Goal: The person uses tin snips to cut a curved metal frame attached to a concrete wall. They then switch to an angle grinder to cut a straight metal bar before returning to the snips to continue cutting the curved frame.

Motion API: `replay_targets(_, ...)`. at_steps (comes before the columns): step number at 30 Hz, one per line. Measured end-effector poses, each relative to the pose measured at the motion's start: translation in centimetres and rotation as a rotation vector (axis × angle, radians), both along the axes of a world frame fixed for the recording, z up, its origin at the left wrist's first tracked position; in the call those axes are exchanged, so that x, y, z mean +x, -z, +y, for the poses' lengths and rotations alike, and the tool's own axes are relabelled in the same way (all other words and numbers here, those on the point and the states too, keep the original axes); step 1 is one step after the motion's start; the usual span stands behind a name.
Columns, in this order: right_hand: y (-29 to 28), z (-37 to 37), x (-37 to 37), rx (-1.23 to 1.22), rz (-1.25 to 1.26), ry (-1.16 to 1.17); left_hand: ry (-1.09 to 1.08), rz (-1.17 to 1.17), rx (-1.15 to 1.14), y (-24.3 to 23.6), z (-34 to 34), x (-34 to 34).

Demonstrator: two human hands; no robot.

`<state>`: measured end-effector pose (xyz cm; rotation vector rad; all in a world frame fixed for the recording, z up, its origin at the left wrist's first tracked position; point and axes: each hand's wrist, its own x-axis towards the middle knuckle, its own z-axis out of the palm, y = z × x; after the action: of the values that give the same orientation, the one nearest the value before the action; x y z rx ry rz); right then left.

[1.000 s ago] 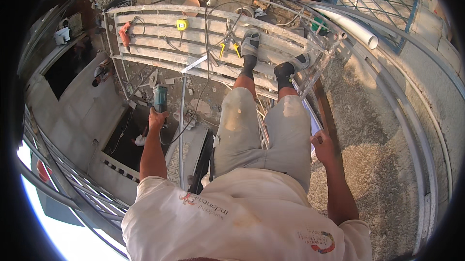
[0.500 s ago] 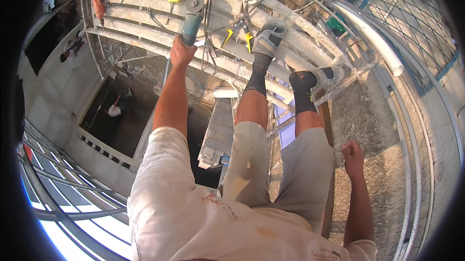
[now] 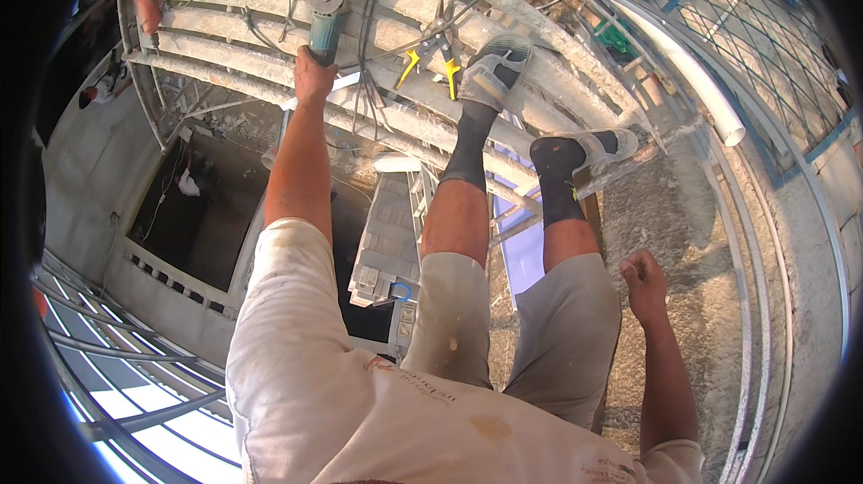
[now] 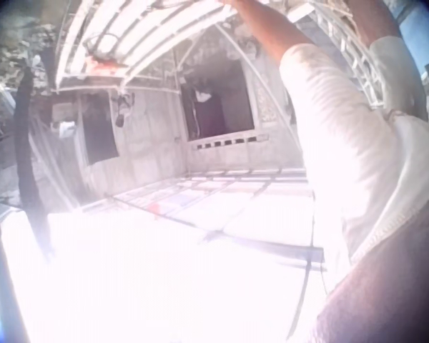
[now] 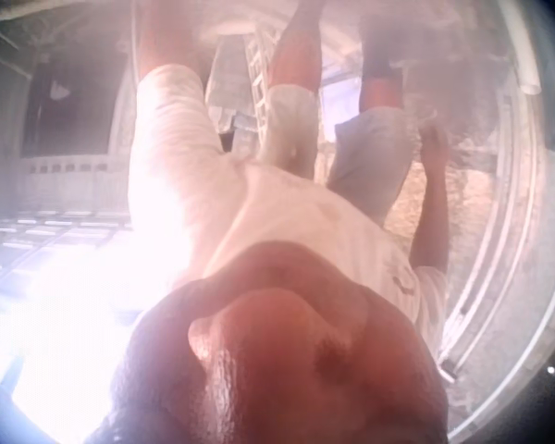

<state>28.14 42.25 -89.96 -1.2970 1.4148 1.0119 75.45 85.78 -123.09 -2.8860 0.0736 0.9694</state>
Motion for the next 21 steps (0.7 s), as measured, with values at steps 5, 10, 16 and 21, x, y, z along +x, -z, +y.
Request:
replay_targets(5,0.5,-0.1,-0.1,-0.035,-0.063,0.021,-0.107,0.055,0.065,0.6,-0.4,-0.5)
replay_targets(10,0.3,-0.4,-0.5,-0.055,-0.044,-0.033,-0.118,-0.418,0.066,-1.2,-3.8,-4.0)
replay_targets(16,0.2,1.1,-0.4,-0.017,-0.057,0.061,0.057,-0.088,-0.234,-0.7,-9.4,-15.9)
replay_targets(21,0.6,0.9,-1.4,0.028,-0.060,0.040,-0.196,0.161,0.064,0.6,-13.9,-16.1)
